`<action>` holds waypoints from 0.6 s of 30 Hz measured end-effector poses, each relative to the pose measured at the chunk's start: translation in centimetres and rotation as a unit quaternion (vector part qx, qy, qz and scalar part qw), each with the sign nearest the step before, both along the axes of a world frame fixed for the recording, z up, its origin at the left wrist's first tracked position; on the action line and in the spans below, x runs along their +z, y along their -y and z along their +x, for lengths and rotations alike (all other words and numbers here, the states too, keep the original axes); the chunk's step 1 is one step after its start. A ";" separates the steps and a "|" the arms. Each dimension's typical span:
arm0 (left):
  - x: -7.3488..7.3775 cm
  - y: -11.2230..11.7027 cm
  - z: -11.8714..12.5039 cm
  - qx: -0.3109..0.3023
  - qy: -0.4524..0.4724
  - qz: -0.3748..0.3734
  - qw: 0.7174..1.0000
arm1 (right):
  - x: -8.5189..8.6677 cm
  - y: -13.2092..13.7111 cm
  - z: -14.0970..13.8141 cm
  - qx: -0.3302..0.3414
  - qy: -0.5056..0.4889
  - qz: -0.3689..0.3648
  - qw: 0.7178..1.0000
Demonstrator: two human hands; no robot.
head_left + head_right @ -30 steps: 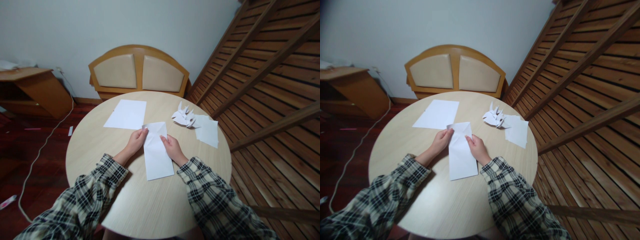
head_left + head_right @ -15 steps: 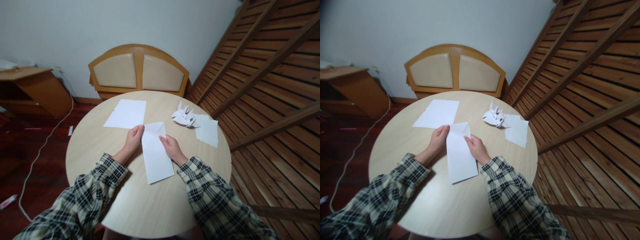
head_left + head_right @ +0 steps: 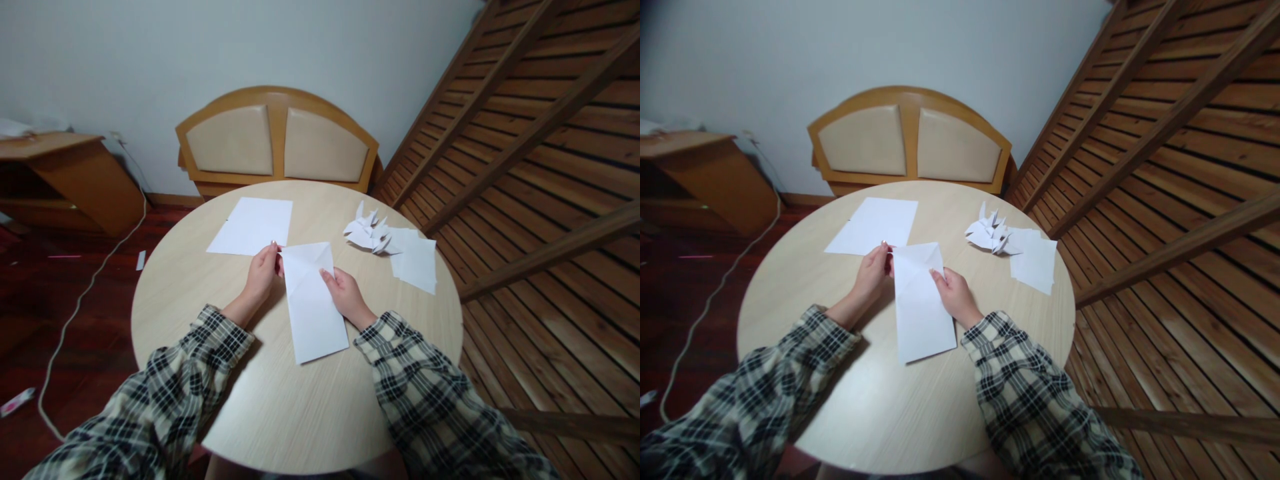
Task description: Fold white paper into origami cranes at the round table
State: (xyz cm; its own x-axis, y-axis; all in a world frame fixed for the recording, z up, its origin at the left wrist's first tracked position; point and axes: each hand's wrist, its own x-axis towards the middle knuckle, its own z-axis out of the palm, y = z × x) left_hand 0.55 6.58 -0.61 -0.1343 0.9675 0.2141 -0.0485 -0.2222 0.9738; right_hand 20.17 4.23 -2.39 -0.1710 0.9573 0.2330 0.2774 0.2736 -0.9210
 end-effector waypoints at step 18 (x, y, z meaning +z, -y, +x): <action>0.3 1.5 0.5 -0.216 -0.099 -0.059 0.970 | 0.6 -0.3 0.3 -0.083 -0.024 0.022 0.996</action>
